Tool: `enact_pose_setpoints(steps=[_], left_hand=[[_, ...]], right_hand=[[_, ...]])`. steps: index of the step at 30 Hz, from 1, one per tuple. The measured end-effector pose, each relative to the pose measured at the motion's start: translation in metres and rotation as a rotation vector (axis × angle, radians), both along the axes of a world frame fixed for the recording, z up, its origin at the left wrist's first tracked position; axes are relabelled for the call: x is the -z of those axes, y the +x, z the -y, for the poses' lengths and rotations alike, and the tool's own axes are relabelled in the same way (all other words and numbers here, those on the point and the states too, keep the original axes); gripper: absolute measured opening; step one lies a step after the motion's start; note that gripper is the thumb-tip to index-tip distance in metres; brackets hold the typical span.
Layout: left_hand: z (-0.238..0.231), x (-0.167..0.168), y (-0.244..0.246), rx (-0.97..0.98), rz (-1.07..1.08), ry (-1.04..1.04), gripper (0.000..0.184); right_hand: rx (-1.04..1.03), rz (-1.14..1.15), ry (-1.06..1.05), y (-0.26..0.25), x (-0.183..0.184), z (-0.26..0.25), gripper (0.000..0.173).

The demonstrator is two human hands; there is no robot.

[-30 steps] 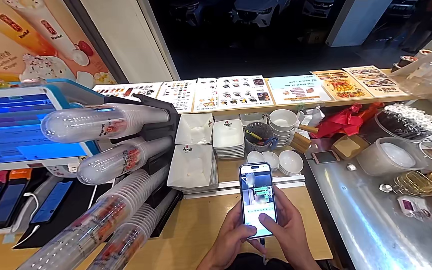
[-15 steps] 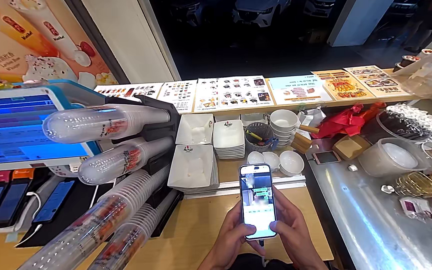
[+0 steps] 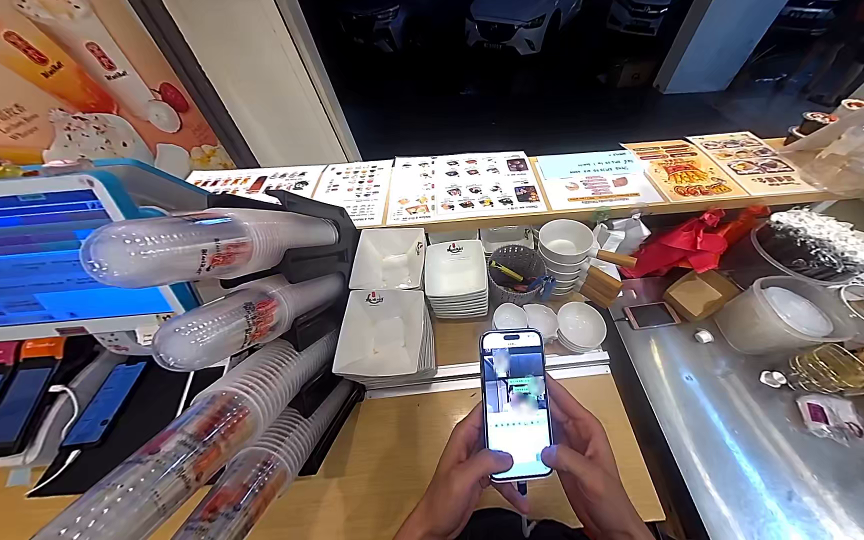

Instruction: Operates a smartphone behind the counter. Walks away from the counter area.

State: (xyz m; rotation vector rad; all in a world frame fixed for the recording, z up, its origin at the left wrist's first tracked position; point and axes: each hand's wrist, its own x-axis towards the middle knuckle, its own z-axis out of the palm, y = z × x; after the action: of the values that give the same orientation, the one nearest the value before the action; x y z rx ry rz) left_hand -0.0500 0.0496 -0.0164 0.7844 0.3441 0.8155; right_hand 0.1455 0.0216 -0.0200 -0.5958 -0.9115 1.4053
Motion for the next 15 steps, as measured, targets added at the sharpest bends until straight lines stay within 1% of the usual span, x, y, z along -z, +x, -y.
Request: enact_pose_setpoints(steps=[6, 12, 15], left_hand=[[-0.0006, -0.0005, 0.0018, 0.009, 0.005, -0.002, 0.051], [0.0001, -0.0023, 0.0011, 0.002, -0.021, 0.001, 0.051], [0.001, -0.0028, 0.0009, 0.007, -0.017, 0.005, 0.051]], right_hand=[[-0.007, -0.029, 0.018, 0.0016, 0.0008, 0.0007, 0.082], [0.01, 0.006, 0.016, 0.0015, 0.0004, 0.002, 0.083], [0.021, 0.019, 0.016, 0.001, -0.0008, 0.0019, 0.081]])
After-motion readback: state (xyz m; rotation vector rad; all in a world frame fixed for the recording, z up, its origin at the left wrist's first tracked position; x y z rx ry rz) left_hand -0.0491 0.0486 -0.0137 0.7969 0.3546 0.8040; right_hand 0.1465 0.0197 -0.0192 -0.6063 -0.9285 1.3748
